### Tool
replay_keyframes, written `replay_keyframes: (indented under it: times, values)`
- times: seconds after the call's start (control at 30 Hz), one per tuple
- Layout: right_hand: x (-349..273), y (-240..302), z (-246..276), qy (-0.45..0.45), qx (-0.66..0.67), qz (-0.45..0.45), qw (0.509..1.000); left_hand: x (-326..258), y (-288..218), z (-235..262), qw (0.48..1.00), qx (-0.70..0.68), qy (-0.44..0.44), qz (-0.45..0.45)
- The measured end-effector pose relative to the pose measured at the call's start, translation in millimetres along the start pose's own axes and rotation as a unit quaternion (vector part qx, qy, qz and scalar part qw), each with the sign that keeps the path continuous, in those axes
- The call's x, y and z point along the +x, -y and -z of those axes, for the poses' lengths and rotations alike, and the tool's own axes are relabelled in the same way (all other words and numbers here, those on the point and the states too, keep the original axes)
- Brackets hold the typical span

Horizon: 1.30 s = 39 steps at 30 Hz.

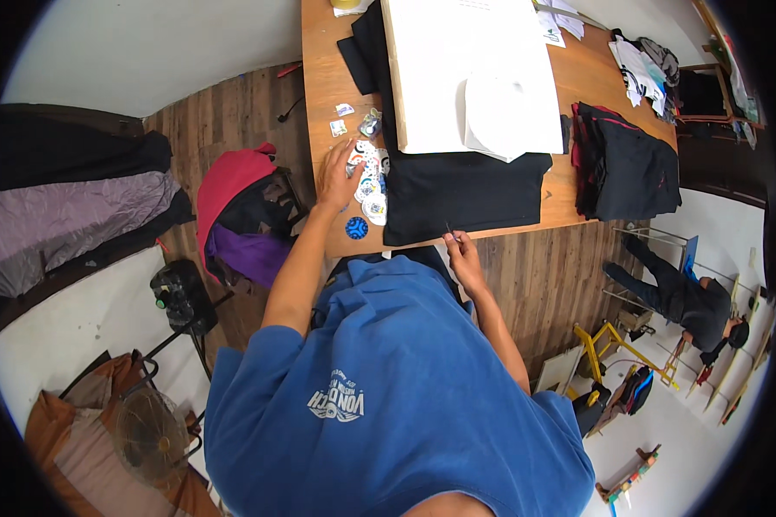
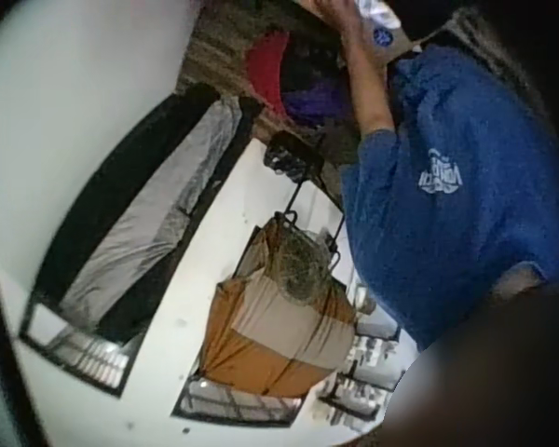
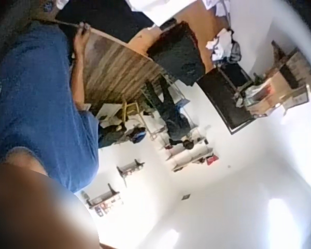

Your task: Preparing a graphic transfer and applying it to a t-shirt using a heat press.

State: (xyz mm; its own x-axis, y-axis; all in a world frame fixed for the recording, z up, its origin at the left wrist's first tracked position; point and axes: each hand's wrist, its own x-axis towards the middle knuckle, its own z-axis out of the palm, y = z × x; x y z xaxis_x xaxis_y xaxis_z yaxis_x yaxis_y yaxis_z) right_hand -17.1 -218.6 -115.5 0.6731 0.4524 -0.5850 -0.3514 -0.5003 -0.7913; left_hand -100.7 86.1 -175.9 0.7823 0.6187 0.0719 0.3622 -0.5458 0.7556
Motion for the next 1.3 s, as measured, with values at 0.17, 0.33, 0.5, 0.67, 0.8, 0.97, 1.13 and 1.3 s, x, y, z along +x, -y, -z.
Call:
replay_keyframes:
  times: [0.17, 0.33, 0.5, 0.67, 0.8, 0.97, 1.13, 1.3]
  values:
    - [3, -5, -2, -0.006, -0.004, 0.007, 1.000, -7, -8, 6, 0.992, 0.112, -0.005, -0.053]
    - [7, -3, -5, 0.000, -0.018, 0.023, 1.000, -8, -5, 1, 0.984, 0.133, 0.042, -0.111]
    - [6, -1, -5, -0.003, -0.006, 0.021, 1.000, 6, -10, -9, 0.985, 0.120, 0.062, -0.108]
    - [5, -8, -3, -0.011, -0.006, 0.015, 1.000, 16, -15, -9, 0.992, 0.048, 0.031, -0.111]
    - [-3, 1, -6, -0.006, -0.006, -0.017, 1.000, 22, -8, -5, 0.957, -0.260, -0.030, 0.122]
    - [4, -10, -10, -0.003, -0.005, 0.018, 1.000, 18, -31, 23, 0.863, -0.413, -0.044, 0.287]
    - [5, -6, -10, 0.005, -0.011, 0.032, 0.999, -17, -9, 28, 0.895, -0.361, 0.007, 0.261]
    - [5, -7, -8, 0.007, -0.019, 0.009, 1.000, -41, -15, 18, 0.975, -0.168, 0.087, 0.114]
